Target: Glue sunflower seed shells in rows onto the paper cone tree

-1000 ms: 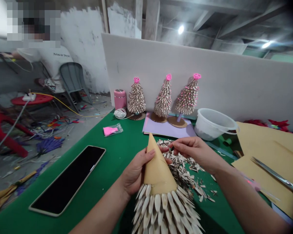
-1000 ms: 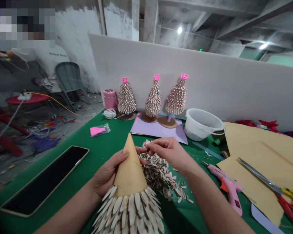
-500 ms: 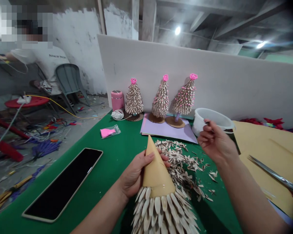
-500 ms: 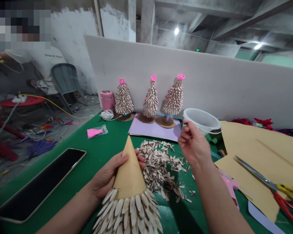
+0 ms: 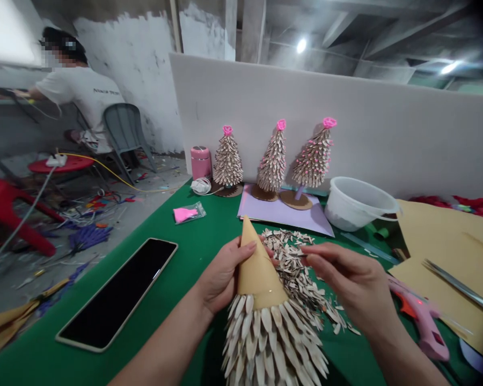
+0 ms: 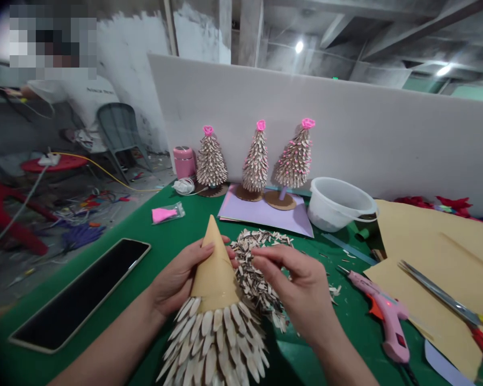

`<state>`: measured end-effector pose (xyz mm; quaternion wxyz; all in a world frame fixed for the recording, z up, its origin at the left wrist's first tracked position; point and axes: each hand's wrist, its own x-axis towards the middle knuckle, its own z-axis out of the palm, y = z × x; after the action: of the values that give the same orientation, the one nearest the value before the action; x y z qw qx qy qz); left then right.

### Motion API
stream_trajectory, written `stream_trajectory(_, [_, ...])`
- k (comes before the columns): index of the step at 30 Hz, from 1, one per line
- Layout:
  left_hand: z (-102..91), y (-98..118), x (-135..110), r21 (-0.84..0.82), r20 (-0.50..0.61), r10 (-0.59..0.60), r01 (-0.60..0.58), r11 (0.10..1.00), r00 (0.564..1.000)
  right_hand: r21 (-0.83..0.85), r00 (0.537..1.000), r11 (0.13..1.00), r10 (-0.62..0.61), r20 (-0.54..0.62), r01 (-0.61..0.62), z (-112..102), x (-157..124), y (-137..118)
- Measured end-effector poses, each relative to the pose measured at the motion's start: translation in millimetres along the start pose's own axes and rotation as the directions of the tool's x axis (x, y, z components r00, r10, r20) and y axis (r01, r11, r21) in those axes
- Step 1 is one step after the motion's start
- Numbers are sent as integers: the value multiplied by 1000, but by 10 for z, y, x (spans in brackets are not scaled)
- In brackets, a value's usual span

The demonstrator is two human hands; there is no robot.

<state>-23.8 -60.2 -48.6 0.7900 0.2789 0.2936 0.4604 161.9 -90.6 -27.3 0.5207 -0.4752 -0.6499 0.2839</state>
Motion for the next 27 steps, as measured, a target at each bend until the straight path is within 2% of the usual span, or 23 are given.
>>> stream_trajectory(3, [-3, 37, -7, 44, -2, 34, -34, 998, 999, -99, 961, 961, -243, 129, 257, 67, -106, -58])
stream_trajectory(7, [5, 57, -28, 85, -13, 52, -51, 995, 999, -126, 894, 896, -397, 210, 427, 135, -172, -75])
stream_trajectory(16, [27, 38, -51, 109, 10, 102, -102, 989, 995, -264, 805, 764, -525, 275, 589, 186, -284, -39])
stream_trajectory(21, [82, 56, -105, 185, 6, 157, -155, 970, 988, -325, 783, 715, -529, 328, 619, 153, -313, -95])
stream_trajectory(27, [129, 91, -155, 266, -21, 207, -194, 944, 978, -374, 754, 655, -565, 334, 657, 148, -336, -93])
